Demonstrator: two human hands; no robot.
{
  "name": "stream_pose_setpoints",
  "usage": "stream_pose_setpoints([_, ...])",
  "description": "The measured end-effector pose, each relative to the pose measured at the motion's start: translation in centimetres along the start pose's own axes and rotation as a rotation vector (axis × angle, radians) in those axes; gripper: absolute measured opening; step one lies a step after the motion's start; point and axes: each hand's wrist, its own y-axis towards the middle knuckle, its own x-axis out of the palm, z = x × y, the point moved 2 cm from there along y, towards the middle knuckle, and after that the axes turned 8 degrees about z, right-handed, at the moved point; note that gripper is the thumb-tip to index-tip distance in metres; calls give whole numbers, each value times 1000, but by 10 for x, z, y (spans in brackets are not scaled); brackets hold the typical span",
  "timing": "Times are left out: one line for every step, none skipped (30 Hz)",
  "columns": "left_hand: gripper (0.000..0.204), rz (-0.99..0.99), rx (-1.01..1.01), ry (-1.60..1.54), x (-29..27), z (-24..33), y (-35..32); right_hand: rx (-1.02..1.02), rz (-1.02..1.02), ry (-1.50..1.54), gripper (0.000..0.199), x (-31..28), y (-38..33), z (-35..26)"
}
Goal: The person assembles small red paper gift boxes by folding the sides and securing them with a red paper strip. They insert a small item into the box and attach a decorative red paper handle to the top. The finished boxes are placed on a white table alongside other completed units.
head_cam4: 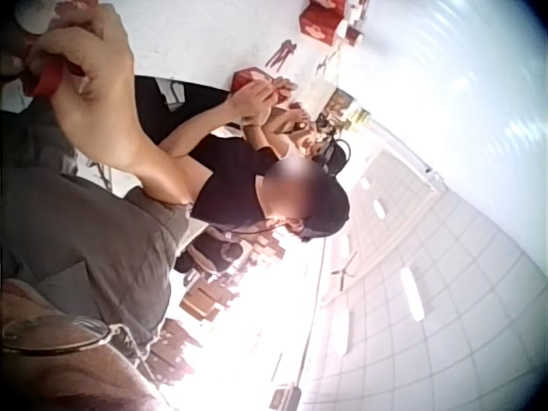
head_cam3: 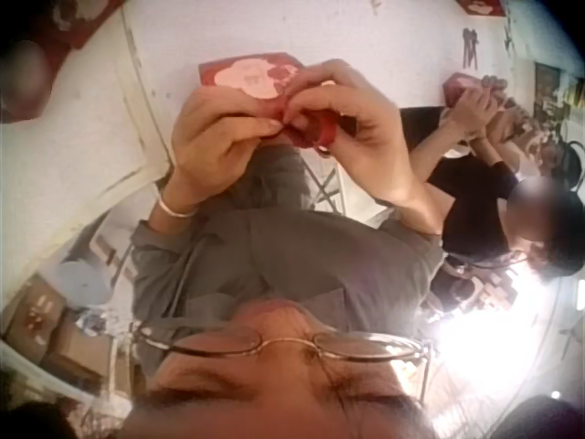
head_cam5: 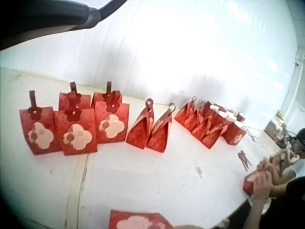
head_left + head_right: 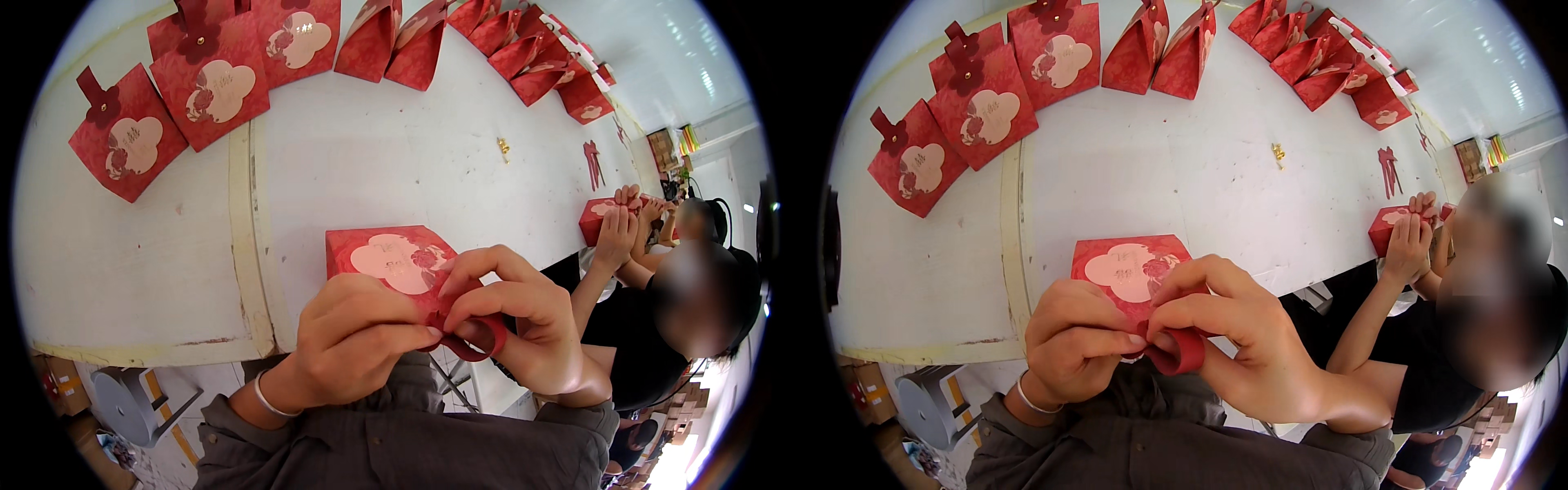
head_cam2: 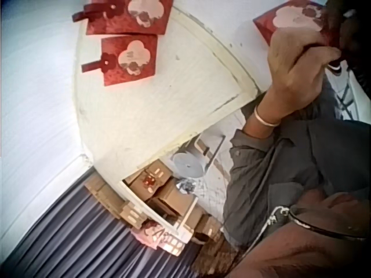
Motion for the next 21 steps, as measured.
stream_pose_setpoints([20,53,-26,1,2,3,0,15,13,19,11,1,0,0])
stream_pose_setpoints([21,107,-53,1,3,4,0,30,26,38,12,1,0,0])
stream_pose_setpoints([20,62,-9,-6,3,3,1,1,0,59,17,0,-1,2])
stream_pose_setpoints([19,18,35,-14,1,0,1,-28,-27,80,23,-1,-1,6])
stream_pose_setpoints([19,-26,78,-21,1,-2,1,-57,-53,102,28,-2,-2,9])
stream_pose_setpoints([18,-19,90,-17,1,-3,-1,-78,-53,104,29,-2,-2,10])
stream_pose_setpoints([18,-12,103,-13,1,-3,-4,-98,-52,106,29,-2,-3,11])
stream_pose_setpoints([18,-5,115,-10,1,-3,-5,-119,-52,108,30,-2,-4,10])
stream_pose_setpoints([18,7,109,-10,1,-3,-5,-156,-36,78,31,-1,-6,10])
stream_pose_setpoints([18,19,102,-10,2,-2,-4,-193,-21,49,31,-1,-7,8])
stream_pose_setpoints([18,31,96,-10,2,-1,-4,-230,-6,19,31,-1,-7,8])
stream_pose_setpoints([18,41,80,-14,3,-1,-3,-254,-5,38,32,-1,-7,10])
stream_pose_setpoints([19,51,63,-18,4,0,-3,-251,-3,53,31,-1,-7,11])
stream_pose_setpoints([19,62,47,-21,4,0,-3,-248,-1,68,31,-1,-6,12])
stream_pose_setpoints([19,45,70,-11,4,-1,-3,-247,2,84,31,-1,-6,12])
stream_pose_setpoints([20,29,92,-1,3,-2,-4,-239,7,73,27,-1,-6,12])
stream_pose_setpoints([20,12,115,10,3,-2,-4,-230,11,63,23,-1,-5,13])
stream_pose_setpoints([21,11,109,15,3,-2,-4,-220,15,52,19,-1,-6,14])
stream_pose_setpoints([21,11,103,21,3,-2,-4,-199,-5,66,20,-3,-6,14])
stream_pose_setpoints([22,10,97,28,2,-2,-4,-177,-25,81,21,-5,-5,15])
stream_pose_setpoints([22,0,92,27,3,-3,-3,-159,-43,97,22,-7,-3,16])
